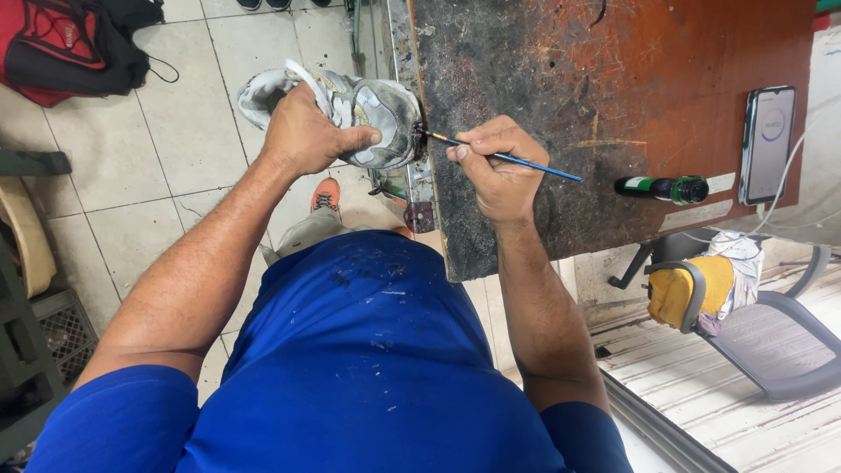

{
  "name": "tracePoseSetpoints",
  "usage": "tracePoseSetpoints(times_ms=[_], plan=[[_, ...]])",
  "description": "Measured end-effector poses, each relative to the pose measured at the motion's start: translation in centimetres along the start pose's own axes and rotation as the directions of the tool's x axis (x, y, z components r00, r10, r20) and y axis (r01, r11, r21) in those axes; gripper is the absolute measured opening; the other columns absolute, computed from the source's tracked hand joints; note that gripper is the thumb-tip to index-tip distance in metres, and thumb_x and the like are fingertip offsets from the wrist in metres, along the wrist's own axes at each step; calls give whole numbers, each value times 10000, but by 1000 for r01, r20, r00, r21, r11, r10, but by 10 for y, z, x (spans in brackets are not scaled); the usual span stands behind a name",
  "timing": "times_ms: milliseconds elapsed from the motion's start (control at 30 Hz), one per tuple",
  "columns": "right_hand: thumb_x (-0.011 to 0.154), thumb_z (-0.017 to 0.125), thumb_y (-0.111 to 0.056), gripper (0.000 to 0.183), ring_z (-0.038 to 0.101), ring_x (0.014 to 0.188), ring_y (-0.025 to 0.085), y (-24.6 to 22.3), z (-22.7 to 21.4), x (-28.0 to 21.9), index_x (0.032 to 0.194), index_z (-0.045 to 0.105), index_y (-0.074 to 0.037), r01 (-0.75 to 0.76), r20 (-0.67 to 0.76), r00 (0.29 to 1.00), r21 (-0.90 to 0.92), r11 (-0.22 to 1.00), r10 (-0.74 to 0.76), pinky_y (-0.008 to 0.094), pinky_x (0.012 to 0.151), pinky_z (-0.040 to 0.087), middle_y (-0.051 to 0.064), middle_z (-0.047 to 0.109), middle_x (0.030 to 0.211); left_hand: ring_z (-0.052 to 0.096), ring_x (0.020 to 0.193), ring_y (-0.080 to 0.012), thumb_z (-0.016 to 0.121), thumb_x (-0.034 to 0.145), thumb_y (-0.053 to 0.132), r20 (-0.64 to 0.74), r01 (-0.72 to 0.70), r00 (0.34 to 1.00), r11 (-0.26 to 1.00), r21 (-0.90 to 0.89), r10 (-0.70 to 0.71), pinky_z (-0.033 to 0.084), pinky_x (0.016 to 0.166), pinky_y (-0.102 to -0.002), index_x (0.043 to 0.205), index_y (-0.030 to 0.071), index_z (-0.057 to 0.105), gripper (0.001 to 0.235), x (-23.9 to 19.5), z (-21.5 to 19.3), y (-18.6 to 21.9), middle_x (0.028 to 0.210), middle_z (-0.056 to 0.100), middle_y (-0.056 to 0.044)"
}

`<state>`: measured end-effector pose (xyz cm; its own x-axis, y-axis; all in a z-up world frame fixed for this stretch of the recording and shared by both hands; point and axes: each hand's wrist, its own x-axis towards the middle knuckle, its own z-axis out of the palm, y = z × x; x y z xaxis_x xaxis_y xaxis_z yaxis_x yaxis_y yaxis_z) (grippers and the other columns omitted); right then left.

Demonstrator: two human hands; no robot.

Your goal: Applying green dye to the edges and soles of various sneakers using a small brush at a workbench

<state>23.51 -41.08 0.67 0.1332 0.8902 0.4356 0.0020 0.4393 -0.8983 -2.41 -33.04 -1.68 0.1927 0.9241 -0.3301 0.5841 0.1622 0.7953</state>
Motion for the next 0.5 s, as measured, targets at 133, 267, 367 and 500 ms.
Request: tracePoseSetpoints(times_ms=[133,267,367,500], plan=[[894,718,131,192,742,713,300,0,-1,0,867,600,-18,19,22,1000,-11,1000,-18,354,693,673,216,651,927,704,932,-210,951,643,565,9,44,999,999,26,-44,533,772,-392,1118,120,675,707,0,-1,2,1008,767,-28],[884,700,165,218,729,697,294,0,0,-1,855,591,-22,26,33,999,5,1000,-26,365,688,677,212,633,912,701,941,-234,955,628,579,14,103,995,993,60,-104,533,768,-403,1143,89,643,776,1,-1,2,1028,762,-54],[889,702,152,201,732,701,292,0,0,-1,862,605,-23,35,29,999,-4,999,-35,357,685,677,213,643,922,677,875,-246,956,630,612,11,127,992,987,94,-128,519,716,-428,1114,62,615,808,2,1,-2,961,735,-66],[880,696,167,226,716,693,295,0,1,-2,865,597,-35,31,41,999,27,999,-33,369,687,666,206,632,915,690,925,-269,948,616,633,7,130,991,986,103,-132,523,756,-431,1150,55,619,854,5,2,-4,1022,748,-90]])
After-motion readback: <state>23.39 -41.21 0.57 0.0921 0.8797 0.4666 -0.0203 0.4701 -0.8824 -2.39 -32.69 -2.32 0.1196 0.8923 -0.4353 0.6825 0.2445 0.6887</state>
